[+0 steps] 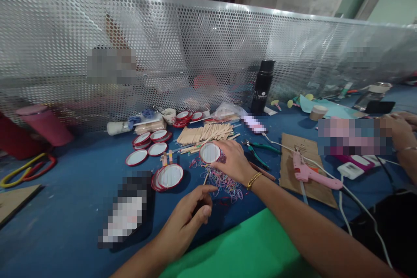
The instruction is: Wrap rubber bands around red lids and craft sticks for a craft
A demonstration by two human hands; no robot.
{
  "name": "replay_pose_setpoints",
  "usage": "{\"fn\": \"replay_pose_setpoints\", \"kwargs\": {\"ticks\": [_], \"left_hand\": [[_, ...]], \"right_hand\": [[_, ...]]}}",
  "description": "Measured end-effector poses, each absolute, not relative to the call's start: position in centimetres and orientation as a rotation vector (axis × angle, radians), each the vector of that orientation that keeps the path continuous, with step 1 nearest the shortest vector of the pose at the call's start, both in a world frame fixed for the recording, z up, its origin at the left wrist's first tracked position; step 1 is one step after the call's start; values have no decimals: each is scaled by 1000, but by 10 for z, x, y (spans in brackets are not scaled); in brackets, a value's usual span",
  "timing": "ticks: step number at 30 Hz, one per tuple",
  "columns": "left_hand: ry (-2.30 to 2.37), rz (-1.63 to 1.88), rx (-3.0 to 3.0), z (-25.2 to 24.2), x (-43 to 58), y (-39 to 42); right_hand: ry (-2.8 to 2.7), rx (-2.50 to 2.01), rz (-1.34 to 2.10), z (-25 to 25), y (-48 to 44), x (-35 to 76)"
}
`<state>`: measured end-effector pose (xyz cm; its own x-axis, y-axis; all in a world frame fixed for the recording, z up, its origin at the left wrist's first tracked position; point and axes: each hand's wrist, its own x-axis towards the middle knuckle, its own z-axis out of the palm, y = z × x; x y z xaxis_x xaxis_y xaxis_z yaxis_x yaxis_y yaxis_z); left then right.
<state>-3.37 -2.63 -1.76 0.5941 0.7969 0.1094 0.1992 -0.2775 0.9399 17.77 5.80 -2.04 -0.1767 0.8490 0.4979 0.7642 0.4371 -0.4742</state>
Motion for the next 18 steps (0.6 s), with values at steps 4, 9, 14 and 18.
{"fn": "replay_pose_setpoints", "kwargs": {"ticks": [4,9,14,18], "left_hand": [[811,725,1792,-18,-34,-26],[827,729,1819,-18,-34,-27],[810,735,1814,-19,-34,-27],[805,735,1823,-20,-34,-27]], "right_hand": [[-1976,-1348,156,-20,58,177],[-1977,-1348,166,-18,58,177],[-1976,-1339,164,-19,57,177],[-1983,-1330,157,-19,57,177]]}}
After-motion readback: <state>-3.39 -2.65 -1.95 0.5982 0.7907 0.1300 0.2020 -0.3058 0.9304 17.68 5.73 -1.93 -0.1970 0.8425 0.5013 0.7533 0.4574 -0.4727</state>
